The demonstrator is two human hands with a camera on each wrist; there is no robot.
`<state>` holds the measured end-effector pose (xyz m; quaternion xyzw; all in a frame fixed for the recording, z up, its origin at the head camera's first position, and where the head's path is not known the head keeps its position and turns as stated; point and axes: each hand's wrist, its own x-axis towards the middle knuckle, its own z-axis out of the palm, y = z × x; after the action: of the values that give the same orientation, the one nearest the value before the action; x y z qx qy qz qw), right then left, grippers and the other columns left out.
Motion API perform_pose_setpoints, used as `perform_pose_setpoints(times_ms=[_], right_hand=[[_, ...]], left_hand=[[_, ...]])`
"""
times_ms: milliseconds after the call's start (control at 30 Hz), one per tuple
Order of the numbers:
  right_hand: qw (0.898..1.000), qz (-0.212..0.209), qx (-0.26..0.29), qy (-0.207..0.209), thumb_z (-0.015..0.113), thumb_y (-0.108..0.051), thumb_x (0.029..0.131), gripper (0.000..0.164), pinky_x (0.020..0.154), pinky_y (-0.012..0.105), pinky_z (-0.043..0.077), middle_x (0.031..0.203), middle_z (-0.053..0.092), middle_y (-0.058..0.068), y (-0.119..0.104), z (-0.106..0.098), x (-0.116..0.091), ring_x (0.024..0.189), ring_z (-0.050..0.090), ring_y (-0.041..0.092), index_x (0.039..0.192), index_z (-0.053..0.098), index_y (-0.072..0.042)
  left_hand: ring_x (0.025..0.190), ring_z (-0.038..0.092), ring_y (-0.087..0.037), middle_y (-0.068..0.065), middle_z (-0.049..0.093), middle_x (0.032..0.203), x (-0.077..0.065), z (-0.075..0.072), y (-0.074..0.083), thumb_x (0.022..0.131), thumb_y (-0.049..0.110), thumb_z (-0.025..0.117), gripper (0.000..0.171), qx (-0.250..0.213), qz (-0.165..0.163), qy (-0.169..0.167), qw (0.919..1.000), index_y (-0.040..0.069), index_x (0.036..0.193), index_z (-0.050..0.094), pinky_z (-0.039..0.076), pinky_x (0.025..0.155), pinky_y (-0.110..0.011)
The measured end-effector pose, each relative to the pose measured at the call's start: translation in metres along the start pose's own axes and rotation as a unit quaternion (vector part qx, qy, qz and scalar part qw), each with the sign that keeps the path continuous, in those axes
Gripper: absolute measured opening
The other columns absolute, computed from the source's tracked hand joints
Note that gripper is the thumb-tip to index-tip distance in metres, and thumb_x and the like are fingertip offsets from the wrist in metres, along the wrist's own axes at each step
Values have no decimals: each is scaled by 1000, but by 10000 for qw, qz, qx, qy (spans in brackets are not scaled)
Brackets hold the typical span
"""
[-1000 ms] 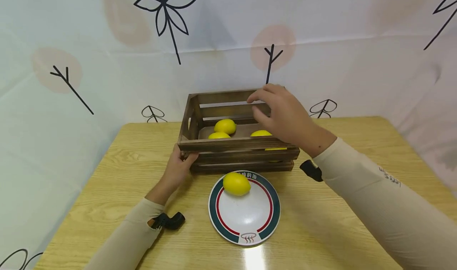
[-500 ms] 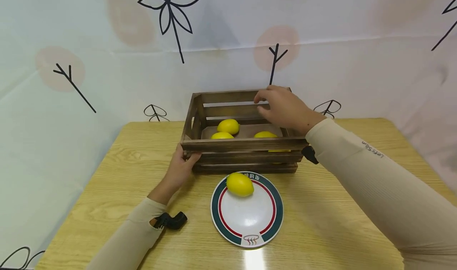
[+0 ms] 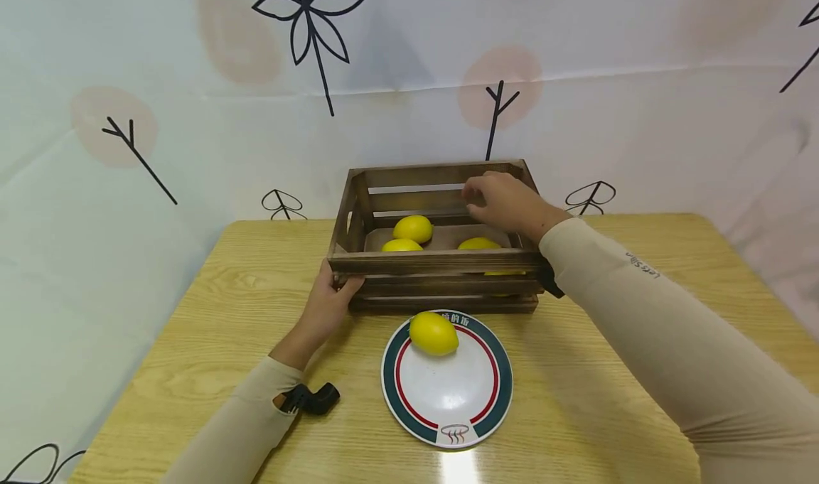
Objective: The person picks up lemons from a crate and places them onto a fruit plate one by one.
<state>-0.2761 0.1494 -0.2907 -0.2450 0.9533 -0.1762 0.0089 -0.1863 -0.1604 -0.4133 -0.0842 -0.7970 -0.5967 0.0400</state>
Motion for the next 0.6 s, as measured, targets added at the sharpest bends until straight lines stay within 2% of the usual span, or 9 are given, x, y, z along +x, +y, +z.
perform_pose_setpoints(times_ms=[267,433,600], right_hand=[[9999,31,31,-92,59,-12,99,30,97,54,48,124,65,22,4,11,-1,115,61,38,126,62,2],[9993,-63,113,-354,60,-12,99,31,94,54,50,123,65,25,4,16,2,111,63,39,126,61,2],[9986,-103,78,-514,61,-11,97,31,94,55,49,123,64,25,6,22,2,112,62,39,126,62,0]], left_hand=[[142,36,-31,-8,27,156,3,1,3,100,25,62,58,-31,-32,12,10000,9,151,40,34,114,-53],[139,40,-33,-9,28,155,3,1,0,100,23,62,60,-119,-38,36,9999,6,152,36,35,113,-55],[140,40,-32,-9,29,156,2,2,-4,99,22,63,62,-141,-36,34,9999,6,152,35,35,113,-54]])
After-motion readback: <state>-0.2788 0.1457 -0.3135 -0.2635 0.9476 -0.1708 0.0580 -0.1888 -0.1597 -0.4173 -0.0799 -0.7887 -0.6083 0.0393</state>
